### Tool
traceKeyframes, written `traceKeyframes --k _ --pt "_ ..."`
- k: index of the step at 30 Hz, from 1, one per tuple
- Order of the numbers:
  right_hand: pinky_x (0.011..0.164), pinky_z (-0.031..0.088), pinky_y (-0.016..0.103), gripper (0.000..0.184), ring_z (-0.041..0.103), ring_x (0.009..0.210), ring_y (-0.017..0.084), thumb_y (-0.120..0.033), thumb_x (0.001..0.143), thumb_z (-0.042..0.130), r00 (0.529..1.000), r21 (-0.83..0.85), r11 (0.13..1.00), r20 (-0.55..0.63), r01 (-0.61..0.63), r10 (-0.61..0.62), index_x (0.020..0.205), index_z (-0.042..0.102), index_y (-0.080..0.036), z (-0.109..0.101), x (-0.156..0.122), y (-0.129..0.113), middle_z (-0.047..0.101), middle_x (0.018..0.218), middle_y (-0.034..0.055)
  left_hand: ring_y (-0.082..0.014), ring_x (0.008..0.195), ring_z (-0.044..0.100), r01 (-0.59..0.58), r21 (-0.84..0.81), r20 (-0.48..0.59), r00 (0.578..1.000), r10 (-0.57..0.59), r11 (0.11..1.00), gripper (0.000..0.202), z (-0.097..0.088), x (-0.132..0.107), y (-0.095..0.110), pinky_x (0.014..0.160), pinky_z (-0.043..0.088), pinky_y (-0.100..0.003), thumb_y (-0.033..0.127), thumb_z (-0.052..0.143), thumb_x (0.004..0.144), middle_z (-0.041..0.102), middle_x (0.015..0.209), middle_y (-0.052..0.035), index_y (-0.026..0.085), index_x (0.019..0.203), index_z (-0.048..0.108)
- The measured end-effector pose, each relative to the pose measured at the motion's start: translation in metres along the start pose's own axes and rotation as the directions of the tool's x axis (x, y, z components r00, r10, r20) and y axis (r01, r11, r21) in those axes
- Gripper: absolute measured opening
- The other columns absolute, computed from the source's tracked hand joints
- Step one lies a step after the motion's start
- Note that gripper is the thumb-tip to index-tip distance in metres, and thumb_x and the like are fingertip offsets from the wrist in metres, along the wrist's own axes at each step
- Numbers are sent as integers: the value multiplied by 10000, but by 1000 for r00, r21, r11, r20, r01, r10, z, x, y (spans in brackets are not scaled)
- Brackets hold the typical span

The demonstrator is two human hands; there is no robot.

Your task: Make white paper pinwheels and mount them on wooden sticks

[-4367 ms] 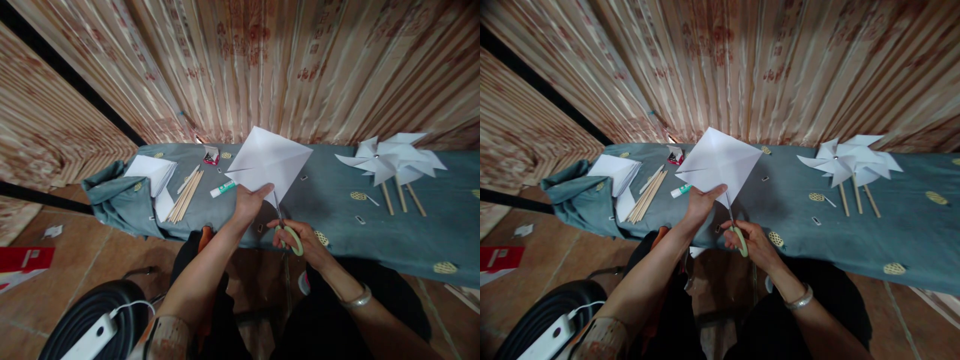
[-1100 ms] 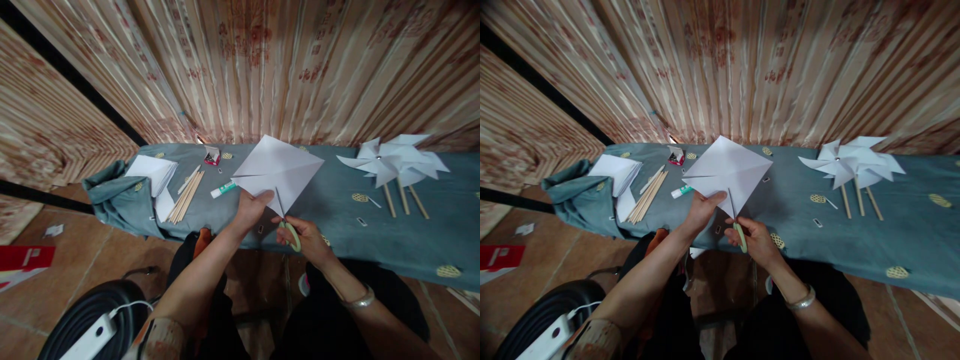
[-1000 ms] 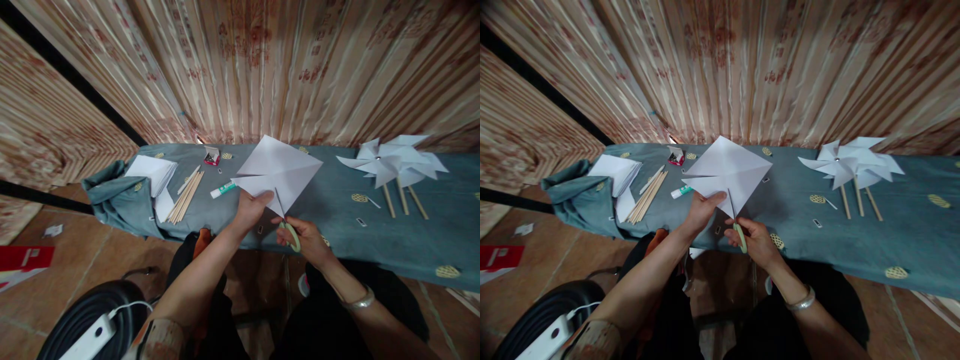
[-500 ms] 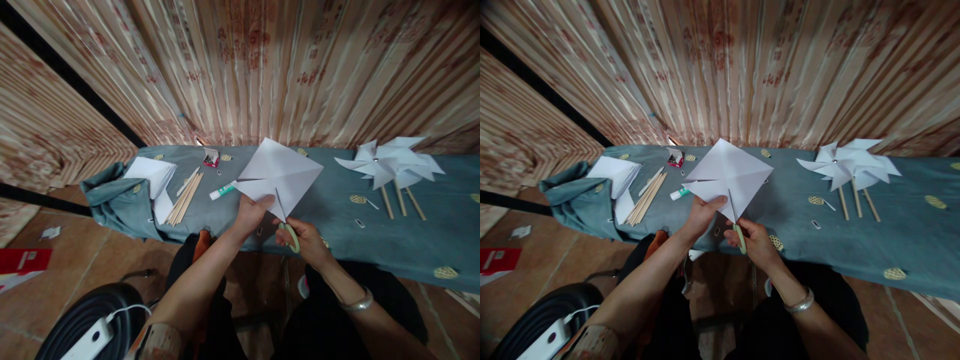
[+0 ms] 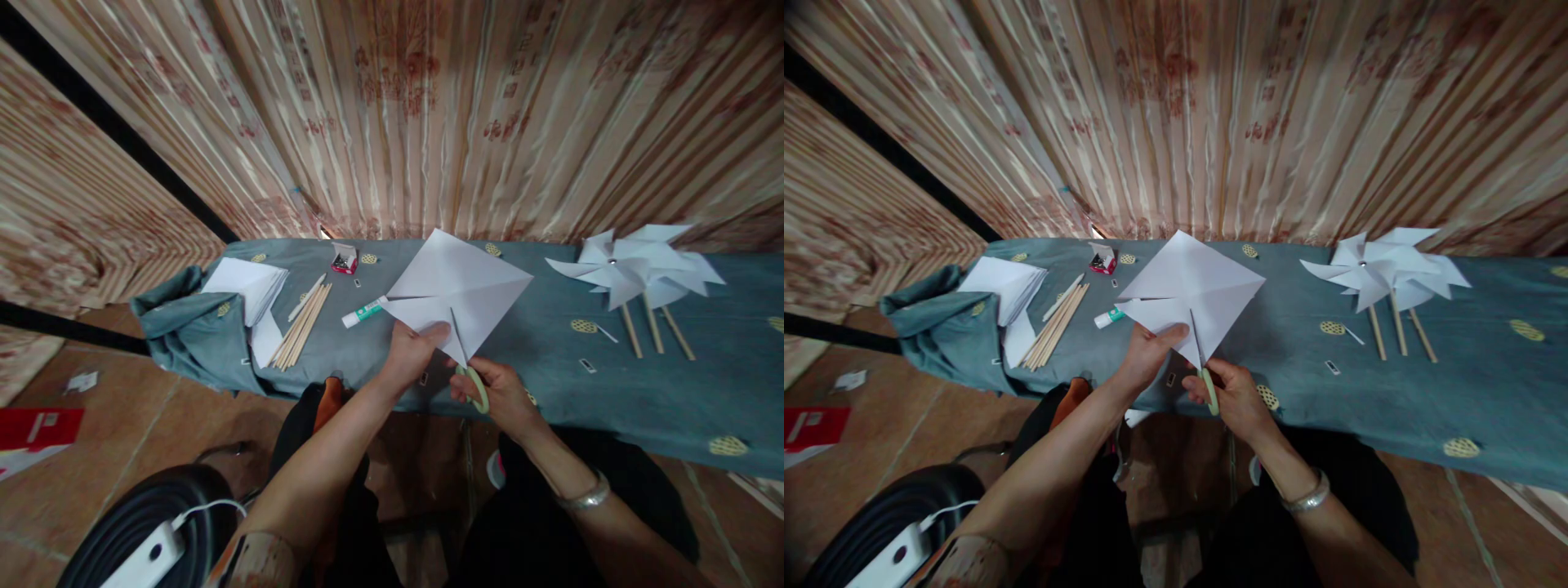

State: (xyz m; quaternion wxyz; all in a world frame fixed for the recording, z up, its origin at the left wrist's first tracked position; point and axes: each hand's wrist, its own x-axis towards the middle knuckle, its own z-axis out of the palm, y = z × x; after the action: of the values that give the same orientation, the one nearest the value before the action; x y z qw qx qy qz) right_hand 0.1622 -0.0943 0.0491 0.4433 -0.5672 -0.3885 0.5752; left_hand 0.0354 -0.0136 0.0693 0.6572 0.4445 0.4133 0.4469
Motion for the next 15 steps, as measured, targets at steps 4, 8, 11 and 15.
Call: traceKeyframes --k 4,8,11,15 --pt "498 450 260 477 567 520 136 -603 589 819 1000 -16 1000 15 2 -2 788 695 -187 -1 0 0 665 576 4 -142 531 554 9 4 -12 1000 -9 1000 183 0 0 0 544 462 -274 298 730 649 634 625 -11 157 720 635" --pt "496 444 254 454 562 522 133 -607 592 810 1000 -43 999 10 -1 1 671 649 -190 -2 0 -4 673 581 18 -131 507 523 -5 -3 2 1000 5 1000 183 2 -1 3 512 442 -260 308 721 625 601 581 2 169 651 605" --pt "498 448 256 448 554 512 129 -608 591 811 1000 -50 999 9 3 -3 644 648 -194 -1 0 -6 671 576 16 -126 516 513 -36 -3 -9 999 36 999 175 4 -1 5 528 446 -257 295 723 605 591 571 13 179 625 594" --pt "500 454 259 453 563 511 133 -610 575 821 1000 -45 999 -9 1 -1 636 655 -192 -1 0 -5 673 572 20 -136 541 525 -44 -6 -15 999 44 999 175 3 -2 6 552 451 -268 287 736 602 602 591 7 179 632 601"
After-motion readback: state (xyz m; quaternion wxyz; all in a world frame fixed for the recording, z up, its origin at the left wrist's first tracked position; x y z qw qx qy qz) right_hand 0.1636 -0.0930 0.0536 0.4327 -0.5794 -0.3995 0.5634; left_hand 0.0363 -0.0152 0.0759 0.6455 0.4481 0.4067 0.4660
